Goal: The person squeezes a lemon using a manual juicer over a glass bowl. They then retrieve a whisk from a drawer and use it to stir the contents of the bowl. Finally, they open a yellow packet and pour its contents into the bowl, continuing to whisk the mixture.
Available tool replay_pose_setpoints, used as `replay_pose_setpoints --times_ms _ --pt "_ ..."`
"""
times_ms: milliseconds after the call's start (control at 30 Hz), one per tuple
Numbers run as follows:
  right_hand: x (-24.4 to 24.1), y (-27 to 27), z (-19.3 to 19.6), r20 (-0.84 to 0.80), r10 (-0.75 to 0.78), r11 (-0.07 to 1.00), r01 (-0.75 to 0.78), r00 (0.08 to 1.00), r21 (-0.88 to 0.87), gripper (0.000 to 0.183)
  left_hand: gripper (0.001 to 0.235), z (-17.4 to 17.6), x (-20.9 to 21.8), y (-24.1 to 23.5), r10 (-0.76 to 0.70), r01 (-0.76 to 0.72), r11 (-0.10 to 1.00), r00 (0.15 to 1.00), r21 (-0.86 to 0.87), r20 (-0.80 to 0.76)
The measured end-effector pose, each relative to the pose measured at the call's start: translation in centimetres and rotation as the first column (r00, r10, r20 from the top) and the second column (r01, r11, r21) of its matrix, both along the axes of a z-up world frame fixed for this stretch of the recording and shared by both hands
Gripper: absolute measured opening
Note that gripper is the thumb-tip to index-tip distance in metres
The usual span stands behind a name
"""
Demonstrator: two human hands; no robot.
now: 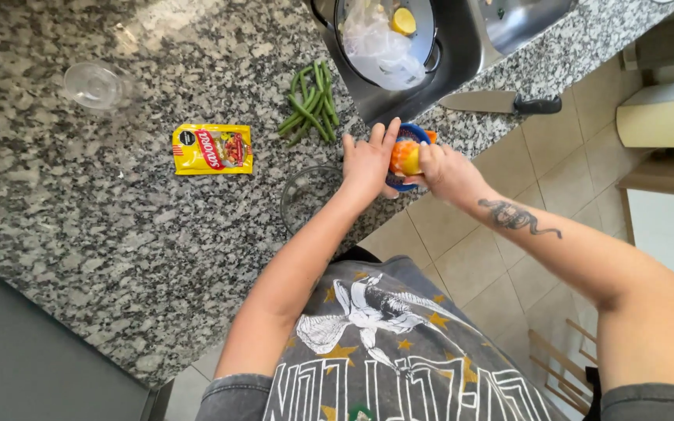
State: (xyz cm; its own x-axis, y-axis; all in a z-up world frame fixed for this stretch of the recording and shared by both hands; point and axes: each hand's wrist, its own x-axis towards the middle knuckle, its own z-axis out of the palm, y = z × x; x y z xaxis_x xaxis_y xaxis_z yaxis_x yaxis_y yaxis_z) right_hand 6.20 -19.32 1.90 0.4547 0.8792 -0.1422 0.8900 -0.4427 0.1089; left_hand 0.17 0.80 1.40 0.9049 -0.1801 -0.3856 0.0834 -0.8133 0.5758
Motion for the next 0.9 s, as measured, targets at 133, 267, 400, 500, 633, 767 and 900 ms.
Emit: replay_pose_setpoints --times_ms 133,267,400,500,633,767,900 --pt "2.8 0.2 1.4 0.186 0.434 0.900 -0.430 0.881 -0.064 0.060 0.140 0.4 -0.5 0.1 -0.005 0.005 1.000 1.000 0.002 0.003" --pt "2.7 0.9 2.1 0.185 0.456 0.889 -0.437 0.870 -0.136 0.052 0.143 0.1 -0.5 -0.3 -0.005 0.005 1.000 1.000 0.000 0.009" --pt "1.3 1.9 3.2 0.261 0.375 0.914 -0.308 0.889 -0.265 0.057 0.141 0.4 -0.4 0.0 0.000 0.000 1.000 1.000 -0.011 -0.007" --pt "-0.3 3.8 5.1 0.213 0.250 0.924 -0.168 0.944 -0.343 0.054 0.142 -0.1 -0.4 -0.2 0.003 -0.003 1.000 1.000 -0.026 -0.022" --pt "-1.6 5.9 6.7 0.176 0.063 0.946 -0.003 0.982 -0.323 0.049 0.142 -0.5 -0.1 -0.4 -0.001 0.000 0.999 1.000 -0.037 -0.022" --pt "-0.9 5.3 4.5 -0.003 -0.251 0.938 0.243 0.968 -0.247 0.050 0.144 -0.7 -0.2 -0.6 0.006 -0.006 1.000 1.000 -0.029 -0.013" --pt "-1.3 7.4 5.5 -0.215 -0.672 0.728 0.581 0.708 -0.363 0.048 0.144 -0.7 -0.6 -0.6 0.011 -0.011 1.000 1.000 -0.022 -0.002"
